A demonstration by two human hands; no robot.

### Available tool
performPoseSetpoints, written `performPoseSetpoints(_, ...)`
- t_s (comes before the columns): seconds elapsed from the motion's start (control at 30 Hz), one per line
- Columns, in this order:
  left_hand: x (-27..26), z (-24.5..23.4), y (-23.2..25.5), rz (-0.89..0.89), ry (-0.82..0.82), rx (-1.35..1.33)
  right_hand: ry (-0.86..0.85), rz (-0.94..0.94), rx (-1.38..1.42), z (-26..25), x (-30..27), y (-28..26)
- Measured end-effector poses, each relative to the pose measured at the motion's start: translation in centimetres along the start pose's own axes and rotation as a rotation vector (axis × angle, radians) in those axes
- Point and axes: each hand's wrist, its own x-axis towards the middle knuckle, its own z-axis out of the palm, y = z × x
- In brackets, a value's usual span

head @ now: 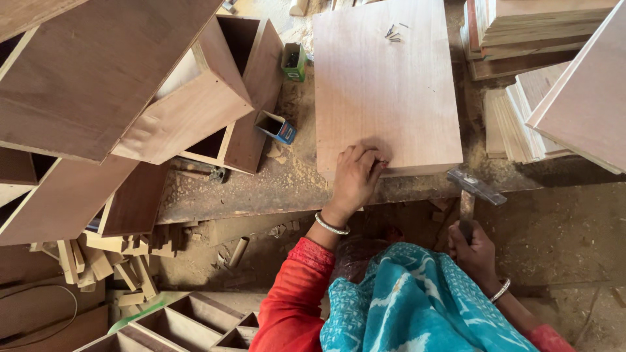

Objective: The person hammers several nails into a rectangular wooden board using a hammer. They hold the board steady with one hand while striking the nails with the other. The board is then lifted and moved aside.

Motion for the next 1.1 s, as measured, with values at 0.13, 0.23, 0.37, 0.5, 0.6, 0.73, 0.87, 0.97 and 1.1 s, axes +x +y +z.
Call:
performPoseSetpoints(0.13, -0.1, -0.1, 0.0, -0.004, -0.001, 0.004, -0.026, -0.024, -0.02, 0.2, 0.2, -0.3)
performPoseSetpoints(0.23, -0.1, -0.1, 0.0, 0.02, 0.014, 0.007, -0.049, -0.045, -0.017, 0.5, 0.1, -1.1)
performPoseSetpoints(0.37, -0.2, 0.0, 0.0, 0.031, 0.017, 0.032, -0.061, -0.019, -0.11, 0.8, -0.3, -2.8)
performPoseSetpoints(0.5, -0.3, 0.0, -0.1, 0.025, 0.011, 0.043, -0.092, -0.011, -0.16, 1.1, -0.1, -4.9)
performPoseSetpoints(0.6, -0.3, 0.1, -0.1, 0.025, 0.013, 0.051, -0.143, -0.102, -0.256, 1.1, 0.4, -6.6)
performPoseSetpoints(0.73, -0.3, 0.1, -0.1, 0.024, 0.015, 0.065, -0.144, -0.094, -0.411, 1.2, 0.8, -8.7)
performPoseSetpoints(0.87, -0.4, 0.2, -0.2, 0.025, 0.029, 0.068, -0.154, -0.132, -0.509, 1.5, 0.6, -10.8)
performPoseSetpoints(0.97, -0.4, 0.4, -0.3, 0.048, 0.04, 0.074, -0.15, -0.211, -0.584, 1.7, 0.8, -12.8)
performPoseSetpoints(1.1, -0.6, 0.4, -0.3, 0.044, 0.029, 0.086, -0.203, -0.269, -0.76, 2.1, 1.3, -16.1)
